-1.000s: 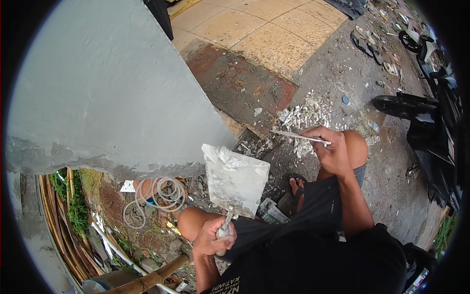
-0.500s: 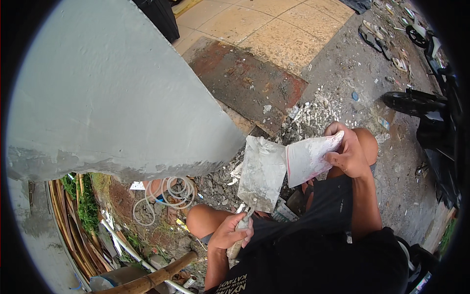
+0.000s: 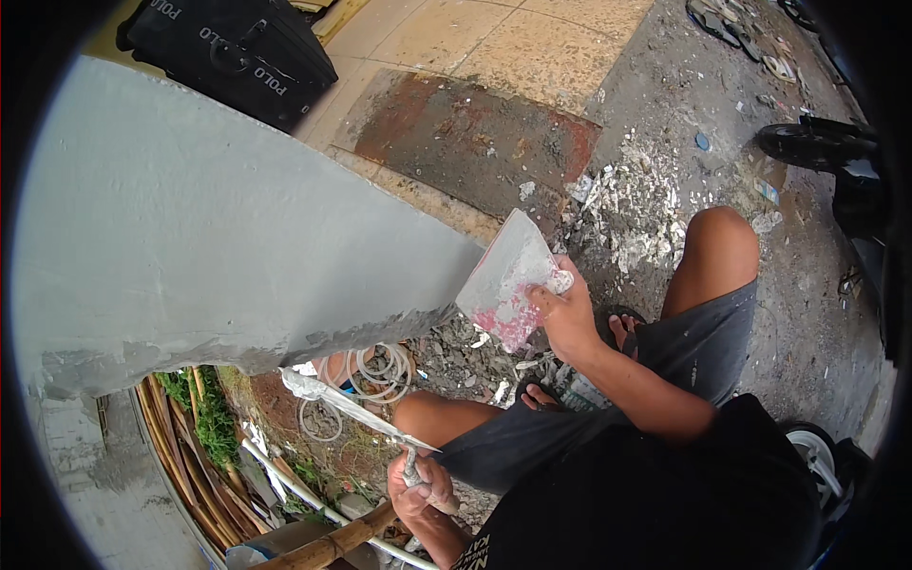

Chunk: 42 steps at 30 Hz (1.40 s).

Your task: Skimming a concrete pillar with plaster using a trowel and a plastic scraper.

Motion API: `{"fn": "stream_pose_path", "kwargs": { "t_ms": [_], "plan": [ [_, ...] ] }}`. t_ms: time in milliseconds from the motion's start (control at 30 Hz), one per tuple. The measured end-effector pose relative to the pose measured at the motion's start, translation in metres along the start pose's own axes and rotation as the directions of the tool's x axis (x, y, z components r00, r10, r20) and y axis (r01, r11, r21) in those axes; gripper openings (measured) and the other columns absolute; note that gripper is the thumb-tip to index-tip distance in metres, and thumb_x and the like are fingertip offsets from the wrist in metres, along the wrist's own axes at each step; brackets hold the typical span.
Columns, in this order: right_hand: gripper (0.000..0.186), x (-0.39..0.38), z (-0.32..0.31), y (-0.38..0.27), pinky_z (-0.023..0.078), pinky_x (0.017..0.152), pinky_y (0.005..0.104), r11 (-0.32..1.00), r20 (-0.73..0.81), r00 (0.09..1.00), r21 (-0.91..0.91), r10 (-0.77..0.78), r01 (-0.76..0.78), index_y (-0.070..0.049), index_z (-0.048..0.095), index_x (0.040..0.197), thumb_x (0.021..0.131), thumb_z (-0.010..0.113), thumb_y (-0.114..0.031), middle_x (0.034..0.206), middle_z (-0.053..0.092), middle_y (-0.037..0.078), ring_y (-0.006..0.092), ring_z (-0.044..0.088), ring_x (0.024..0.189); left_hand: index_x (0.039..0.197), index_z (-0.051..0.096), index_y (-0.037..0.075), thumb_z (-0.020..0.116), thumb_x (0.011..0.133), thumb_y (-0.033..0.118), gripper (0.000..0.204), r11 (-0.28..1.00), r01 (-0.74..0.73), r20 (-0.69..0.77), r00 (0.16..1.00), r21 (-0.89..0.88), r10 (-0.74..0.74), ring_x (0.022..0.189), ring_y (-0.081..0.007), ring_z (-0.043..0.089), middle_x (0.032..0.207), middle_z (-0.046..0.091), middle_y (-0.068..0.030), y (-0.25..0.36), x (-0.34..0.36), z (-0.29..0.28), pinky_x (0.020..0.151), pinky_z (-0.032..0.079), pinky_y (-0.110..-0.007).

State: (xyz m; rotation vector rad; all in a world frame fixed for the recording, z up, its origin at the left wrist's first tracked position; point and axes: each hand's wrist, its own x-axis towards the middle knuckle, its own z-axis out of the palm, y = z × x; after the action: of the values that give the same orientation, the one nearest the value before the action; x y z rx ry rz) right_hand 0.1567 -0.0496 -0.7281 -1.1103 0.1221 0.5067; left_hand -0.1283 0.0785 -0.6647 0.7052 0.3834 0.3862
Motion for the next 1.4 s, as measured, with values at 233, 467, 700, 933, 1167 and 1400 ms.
{"fn": "stream_pose_path", "kwargs": {
  "t_ms": [233,467,700,933,1167,1400],
  "plan": [
    [0.039,-0.019,0.068,-0.001,0.041,0.096,0.0440,0.900,-0.005,0.975,-0.388,-0.220,0.201,0.002,0.046,0.130,0.092,0.046,-0.007,0.117,0.055,0.027,0.0421,0.054,0.110,0.085,0.054,-0.005,0.072,0.073,0.008,0.025,0.994,0.016,0.014,1.000,0.108,-0.018,0.046,-0.0207,0.051,0.059,0.054,-0.0160,0.008,-0.026,-0.010,0.042,0.044,-0.031],
    [0.034,-0.031,0.072,-0.025,0.048,0.085,0.0339,0.998,0.079,0.995,-0.006,-0.054,0.055,0.003,0.048,0.126,0.096,0.046,-0.011,0.106,0.062,0.015,0.0205,0.061,0.094,0.084,0.055,-0.005,0.071,0.072,0.005,0.022,0.989,-0.085,0.047,0.996,0.123,0.080,0.046,-0.0236,0.054,0.059,0.056,-0.0178,0.015,-0.041,-0.018,0.043,0.046,-0.034],
    [0.035,-0.025,0.025,-0.018,0.051,0.087,0.0347,0.836,0.032,0.984,0.522,0.176,-0.167,0.003,0.050,0.126,0.094,0.051,-0.011,0.110,0.063,0.012,0.0203,0.062,0.102,0.092,0.049,0.000,0.061,0.081,0.010,0.019,0.946,-0.307,-0.008,0.951,0.103,0.310,0.041,-0.0188,0.046,0.059,0.049,-0.0093,0.036,-0.039,-0.039,0.037,0.043,-0.032],
    [0.041,-0.035,-0.002,-0.031,0.053,0.086,0.0381,0.838,0.108,0.876,0.254,0.471,-0.482,0.002,0.049,0.125,0.086,0.061,0.001,0.111,0.065,0.013,0.0232,0.065,0.099,0.102,0.047,0.008,0.057,0.091,0.022,0.020,0.936,-0.234,-0.438,0.836,0.263,0.332,0.048,-0.0133,0.042,0.065,0.044,-0.0025,0.082,-0.034,0.015,0.045,0.043,-0.027],
    [0.040,-0.069,0.008,-0.017,0.051,0.080,0.0317,0.793,-0.009,0.814,0.235,0.580,-0.562,0.001,0.053,0.127,0.090,0.061,-0.013,0.100,0.067,0.013,0.0224,0.066,0.092,0.088,0.051,0.012,0.058,0.095,0.026,0.017,0.998,0.014,-0.804,0.593,0.066,0.044,0.060,-0.0092,0.047,0.071,0.049,0.0024,0.084,-0.027,0.074,0.053,0.045,-0.024],
    [0.037,-0.063,0.079,-0.052,0.051,0.078,0.0307,0.840,-0.094,0.918,-0.377,0.385,-0.391,0.002,0.053,0.127,0.093,0.055,-0.013,0.097,0.067,0.012,0.0220,0.066,0.085,0.085,0.052,0.013,0.055,0.094,0.024,0.015,0.984,0.072,-0.918,0.355,-0.163,-0.178,0.062,-0.0103,0.053,0.072,0.052,0.0020,0.068,-0.075,0.115,0.057,0.051,-0.025]
  ]
}}
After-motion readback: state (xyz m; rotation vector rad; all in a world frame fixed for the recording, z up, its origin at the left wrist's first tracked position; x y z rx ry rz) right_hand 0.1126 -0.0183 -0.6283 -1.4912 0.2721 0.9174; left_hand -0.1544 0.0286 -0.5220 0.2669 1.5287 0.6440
